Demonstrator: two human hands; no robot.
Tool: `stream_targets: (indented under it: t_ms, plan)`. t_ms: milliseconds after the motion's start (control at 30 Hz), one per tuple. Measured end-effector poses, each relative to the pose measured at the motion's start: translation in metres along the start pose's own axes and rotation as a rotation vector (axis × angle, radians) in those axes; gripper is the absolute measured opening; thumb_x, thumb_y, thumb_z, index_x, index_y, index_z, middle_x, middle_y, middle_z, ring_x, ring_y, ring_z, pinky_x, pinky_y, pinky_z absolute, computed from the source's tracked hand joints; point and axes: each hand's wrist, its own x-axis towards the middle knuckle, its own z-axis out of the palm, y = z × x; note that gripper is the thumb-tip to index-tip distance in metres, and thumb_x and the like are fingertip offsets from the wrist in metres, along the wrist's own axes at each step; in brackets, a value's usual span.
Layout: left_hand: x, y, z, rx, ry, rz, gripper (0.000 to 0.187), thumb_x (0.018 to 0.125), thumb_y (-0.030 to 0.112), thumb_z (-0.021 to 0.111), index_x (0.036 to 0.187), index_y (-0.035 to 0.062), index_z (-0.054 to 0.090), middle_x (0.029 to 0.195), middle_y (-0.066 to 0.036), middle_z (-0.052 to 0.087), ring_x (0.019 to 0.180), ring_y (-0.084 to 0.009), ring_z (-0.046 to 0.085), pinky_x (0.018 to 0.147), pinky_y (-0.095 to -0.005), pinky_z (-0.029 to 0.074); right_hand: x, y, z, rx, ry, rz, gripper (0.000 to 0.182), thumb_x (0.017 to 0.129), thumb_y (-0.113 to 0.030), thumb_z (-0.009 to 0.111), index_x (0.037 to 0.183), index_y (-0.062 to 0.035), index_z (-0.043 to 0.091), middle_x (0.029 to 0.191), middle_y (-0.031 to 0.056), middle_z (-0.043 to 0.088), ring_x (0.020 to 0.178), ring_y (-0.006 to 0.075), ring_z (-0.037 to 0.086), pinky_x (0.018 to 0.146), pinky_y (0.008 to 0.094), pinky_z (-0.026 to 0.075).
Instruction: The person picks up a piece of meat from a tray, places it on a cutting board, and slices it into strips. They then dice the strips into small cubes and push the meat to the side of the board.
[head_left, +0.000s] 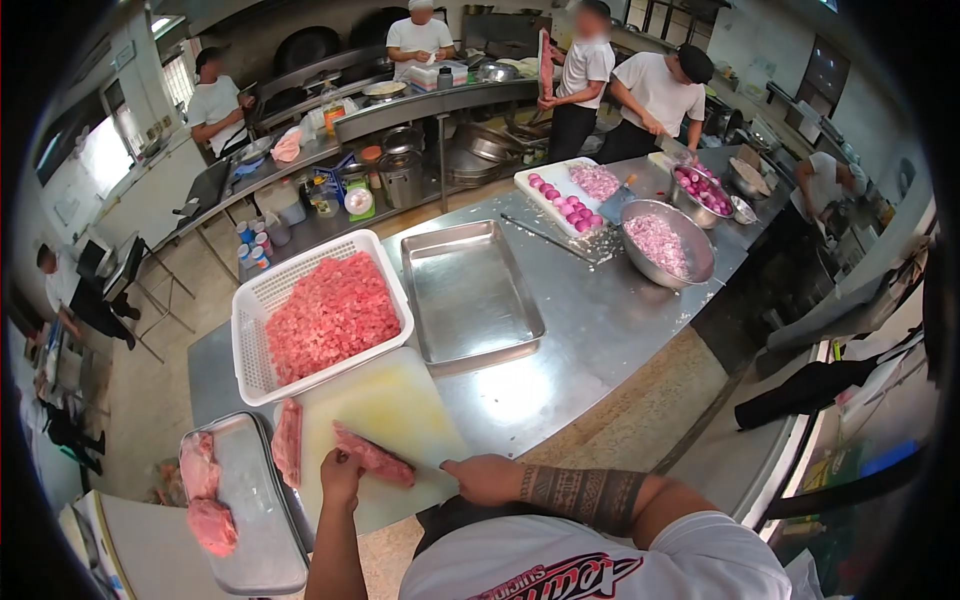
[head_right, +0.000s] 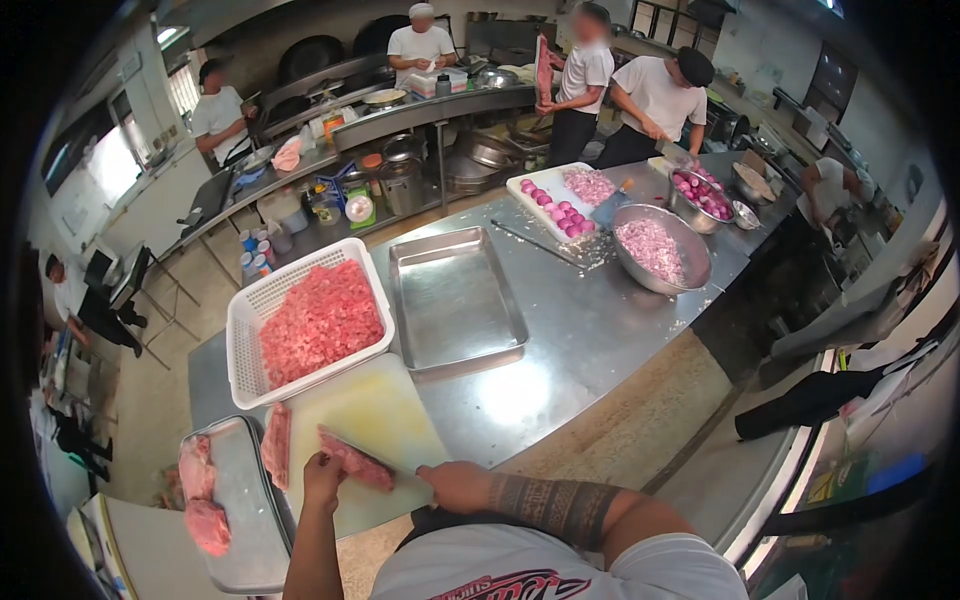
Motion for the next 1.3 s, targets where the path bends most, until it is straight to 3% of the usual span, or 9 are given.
stream_targets:
  t_ms: [67, 167, 567, 1300]
  plan:
    - [-0.002, 0.0, 0.001, -0.021, 0.008, 0.009, 0.017, 0.096, 0.014, 0.076, 0.097, 0.0036, 0.063, 0.089, 0.0, 0.058, 0.076, -0.0118, 0.058, 0.067, -0.0291, 0.053, -0.001, 0.0, -0.002, 0.03, 0.027, 0.02, 0.046, 0.095, -0.015, 0.053, 0.14, -0.0021, 0.053, 0.103, 0.0282, 0.073, 0.098, 0.0467, 0.071, 0.087, 0.0579, 0.054]
    - [-0.002, -0.002, 0.002, -0.03, 0.009, 0.025, 0.016, 0.096, 0.012, 0.075, 0.096, 0.0035, 0.063, 0.089, 0.0, 0.058, 0.076, -0.0114, 0.058, 0.067, -0.0283, 0.053, 0.001, -0.004, -0.002, 0.02, 0.06, 0.059, 0.036, 0.095, -0.019, 0.063, 0.126, -0.0026, 0.056, 0.105, 0.0261, 0.073, 0.101, 0.0458, 0.071, 0.087, 0.0558, 0.055]
    - [-0.008, 0.0, 0.002, 0.001, 0.02, 0.015, 0.017, 0.096, 0.013, 0.071, 0.104, -0.0002, 0.064, 0.097, -0.004, 0.062, 0.081, -0.0132, 0.062, 0.071, -0.0286, 0.057, -0.001, 0.022, -0.001, 0.012, 0.046, -0.084, 0.042, 0.094, -0.016, 0.056, 0.134, -0.0044, 0.056, 0.105, 0.0267, 0.073, 0.103, 0.046, 0.071, 0.091, 0.0562, 0.054]
    - [-0.012, 0.006, 0.002, -0.016, -0.014, 0.004, 0.014, 0.097, 0.012, 0.07, 0.104, 0.002, 0.063, 0.096, -0.003, 0.062, 0.081, -0.0121, 0.062, 0.069, -0.0271, 0.055, -0.002, 0.017, -0.008, 0.041, 0.045, 0.043, 0.041, 0.093, -0.017, 0.058, 0.132, -0.0053, 0.06, 0.1, 0.0263, 0.073, 0.097, 0.0463, 0.071, 0.087, 0.0567, 0.055]
